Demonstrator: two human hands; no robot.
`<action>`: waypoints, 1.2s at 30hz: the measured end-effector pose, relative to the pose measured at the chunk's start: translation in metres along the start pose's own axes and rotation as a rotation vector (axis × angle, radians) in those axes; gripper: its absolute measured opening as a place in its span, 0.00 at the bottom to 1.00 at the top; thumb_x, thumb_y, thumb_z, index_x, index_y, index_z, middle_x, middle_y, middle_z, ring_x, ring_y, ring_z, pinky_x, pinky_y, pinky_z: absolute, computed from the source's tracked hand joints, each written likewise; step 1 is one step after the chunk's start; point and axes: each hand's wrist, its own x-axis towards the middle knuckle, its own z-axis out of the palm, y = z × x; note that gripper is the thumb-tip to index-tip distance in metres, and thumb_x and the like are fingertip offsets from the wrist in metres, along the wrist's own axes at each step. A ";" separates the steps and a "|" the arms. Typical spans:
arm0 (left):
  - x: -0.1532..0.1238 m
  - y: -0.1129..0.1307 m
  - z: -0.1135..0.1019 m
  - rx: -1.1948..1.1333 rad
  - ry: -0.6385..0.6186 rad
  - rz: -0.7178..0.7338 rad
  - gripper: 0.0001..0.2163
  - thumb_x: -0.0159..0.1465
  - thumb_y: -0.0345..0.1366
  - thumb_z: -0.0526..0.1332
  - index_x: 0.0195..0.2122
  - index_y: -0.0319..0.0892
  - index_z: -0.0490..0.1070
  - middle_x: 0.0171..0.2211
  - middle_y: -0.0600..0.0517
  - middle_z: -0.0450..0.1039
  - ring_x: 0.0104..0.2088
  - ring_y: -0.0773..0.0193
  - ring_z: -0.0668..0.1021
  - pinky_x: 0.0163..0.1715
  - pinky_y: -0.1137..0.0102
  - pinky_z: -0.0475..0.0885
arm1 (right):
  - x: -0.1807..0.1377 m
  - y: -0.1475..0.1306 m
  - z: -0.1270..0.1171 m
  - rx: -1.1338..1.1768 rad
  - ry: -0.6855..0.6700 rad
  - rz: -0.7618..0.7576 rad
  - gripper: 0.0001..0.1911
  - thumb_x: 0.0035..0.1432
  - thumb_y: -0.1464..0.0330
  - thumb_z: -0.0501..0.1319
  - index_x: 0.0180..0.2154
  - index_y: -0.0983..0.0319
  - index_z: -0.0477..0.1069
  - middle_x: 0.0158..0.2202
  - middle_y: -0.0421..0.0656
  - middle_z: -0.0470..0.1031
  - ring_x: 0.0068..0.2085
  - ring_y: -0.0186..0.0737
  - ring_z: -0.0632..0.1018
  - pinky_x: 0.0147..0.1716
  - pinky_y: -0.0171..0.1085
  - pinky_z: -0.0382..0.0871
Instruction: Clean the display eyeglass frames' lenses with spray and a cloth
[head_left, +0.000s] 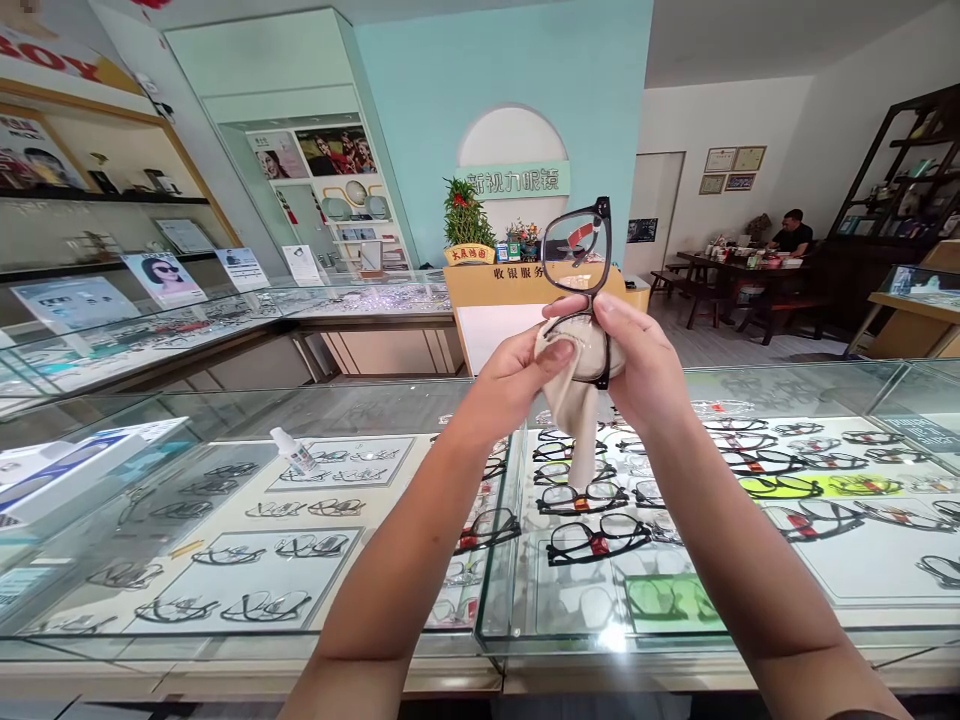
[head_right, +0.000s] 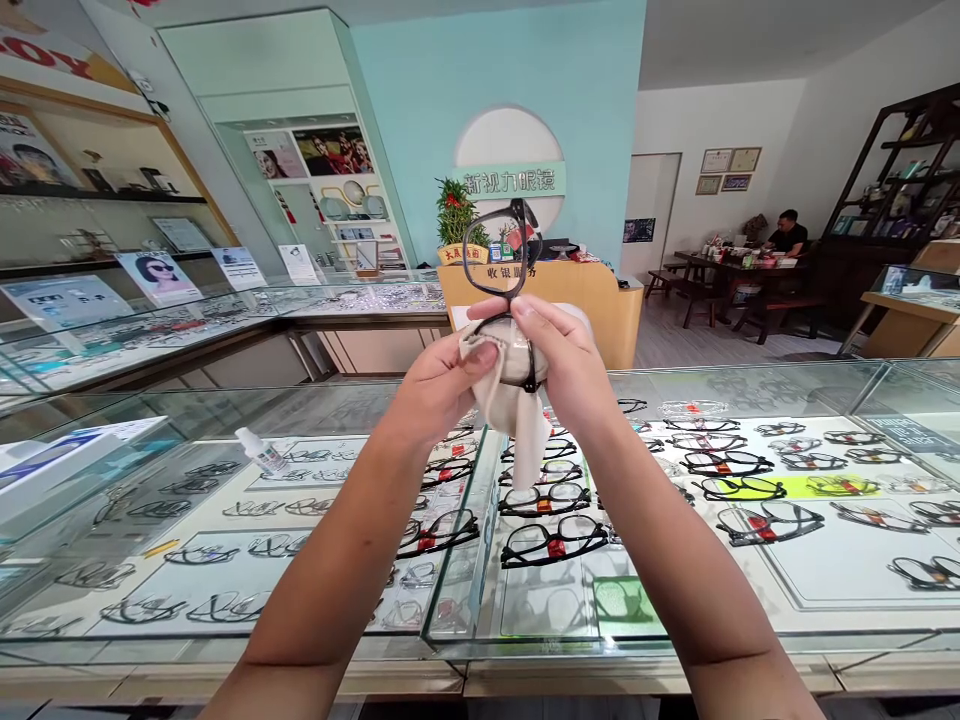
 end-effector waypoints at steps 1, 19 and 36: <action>-0.001 0.001 0.000 0.015 -0.014 -0.003 0.19 0.62 0.50 0.76 0.44 0.41 0.80 0.37 0.49 0.80 0.38 0.60 0.79 0.40 0.68 0.73 | 0.000 0.001 0.000 0.009 0.010 -0.001 0.14 0.69 0.52 0.65 0.42 0.51 0.86 0.47 0.39 0.86 0.47 0.44 0.84 0.53 0.45 0.80; 0.002 -0.010 0.016 -0.037 0.191 0.048 0.19 0.62 0.51 0.76 0.41 0.41 0.79 0.35 0.52 0.80 0.34 0.65 0.78 0.38 0.70 0.73 | -0.002 0.008 0.013 -0.033 0.108 -0.064 0.17 0.71 0.48 0.62 0.44 0.50 0.83 0.52 0.40 0.84 0.56 0.48 0.82 0.60 0.47 0.77; -0.002 -0.010 0.022 0.050 0.369 0.125 0.22 0.66 0.60 0.69 0.36 0.43 0.76 0.26 0.55 0.71 0.27 0.67 0.72 0.29 0.71 0.68 | -0.006 0.010 0.022 -0.002 0.059 -0.061 0.17 0.71 0.50 0.62 0.46 0.51 0.84 0.50 0.41 0.85 0.54 0.49 0.83 0.60 0.48 0.78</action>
